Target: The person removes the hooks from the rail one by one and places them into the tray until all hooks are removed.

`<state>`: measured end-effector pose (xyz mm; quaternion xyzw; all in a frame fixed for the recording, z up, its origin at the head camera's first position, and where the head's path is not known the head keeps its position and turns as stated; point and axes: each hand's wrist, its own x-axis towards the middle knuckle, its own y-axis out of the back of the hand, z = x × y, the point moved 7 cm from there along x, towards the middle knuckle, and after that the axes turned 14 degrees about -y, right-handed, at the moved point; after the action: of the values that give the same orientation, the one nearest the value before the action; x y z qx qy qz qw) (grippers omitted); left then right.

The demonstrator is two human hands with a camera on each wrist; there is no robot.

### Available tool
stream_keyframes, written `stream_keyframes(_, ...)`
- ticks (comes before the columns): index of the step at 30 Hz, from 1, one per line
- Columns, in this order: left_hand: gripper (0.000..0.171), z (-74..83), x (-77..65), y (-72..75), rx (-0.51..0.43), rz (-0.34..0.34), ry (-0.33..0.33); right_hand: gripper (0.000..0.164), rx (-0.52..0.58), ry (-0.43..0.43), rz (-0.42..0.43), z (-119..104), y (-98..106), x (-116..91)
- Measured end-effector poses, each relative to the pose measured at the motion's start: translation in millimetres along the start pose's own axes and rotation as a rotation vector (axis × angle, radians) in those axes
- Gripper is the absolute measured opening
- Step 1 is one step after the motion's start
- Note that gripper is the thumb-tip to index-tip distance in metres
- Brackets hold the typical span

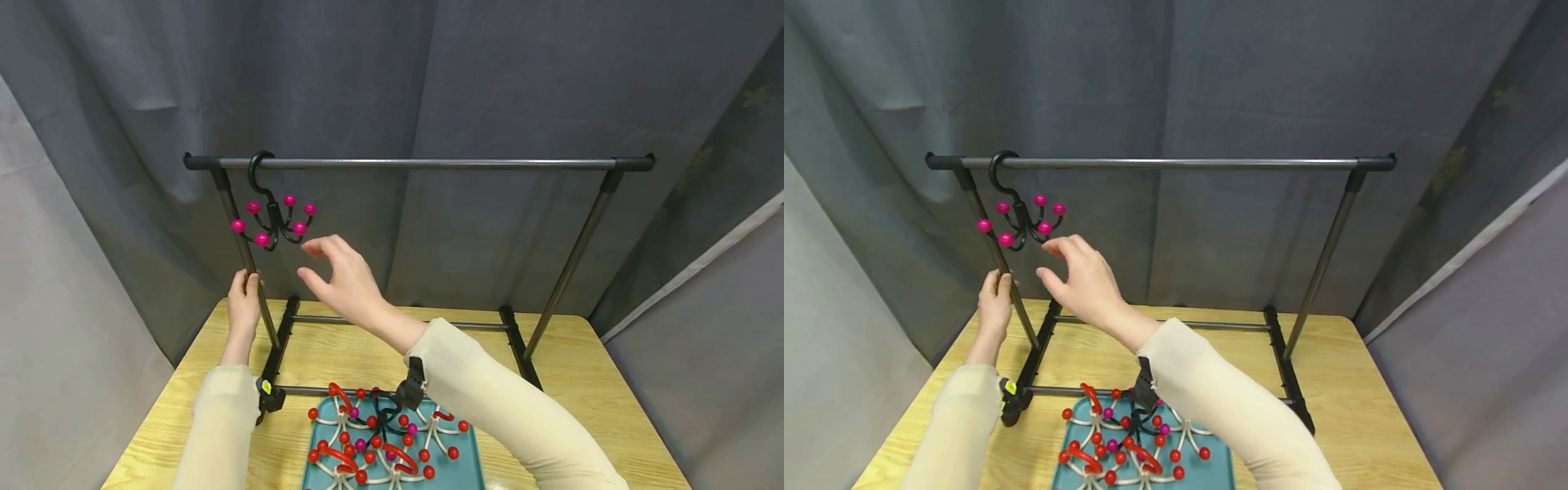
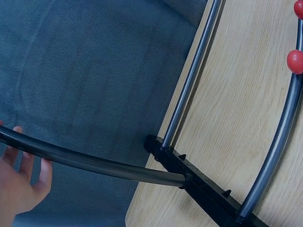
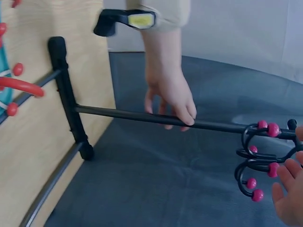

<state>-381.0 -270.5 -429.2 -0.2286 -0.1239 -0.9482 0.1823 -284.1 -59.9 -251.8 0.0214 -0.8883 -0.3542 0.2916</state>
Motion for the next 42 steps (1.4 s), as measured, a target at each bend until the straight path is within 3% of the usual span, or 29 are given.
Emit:
stream_keyframes(10, 0.034, 4.3, -0.2, 1.9, 0.013, 0.006, -0.018, 0.039, -0.041, -0.03, 0.053, -19.3, -3.9, 42.0)
stream_keyframes(20, 0.037, 1.4, -2.2, 0.9, -0.002, 0.01, -0.008, 0.046, -0.107, -0.12, -0.017, -41.0, -13.8, 76.4)
stream_keyframes(34, 0.035, -1.5, -0.7, -1.4, -0.005, 0.014, -0.011, 0.044, 0.021, -0.267, -0.064, -46.2, -26.9, 98.4)
stream_keyframes(37, 0.033, -0.6, -1.5, 0.2, -0.014, 0.029, -0.024, 0.042, 0.031, -0.3, -0.038, -45.2, -26.7, 100.3)
stream_keyframes(42, 0.035, -0.2, -2.2, 1.0, -0.008, 0.025, -0.019, 0.033, 0.033, -0.367, 0.077, -41.2, -16.6, 103.8)
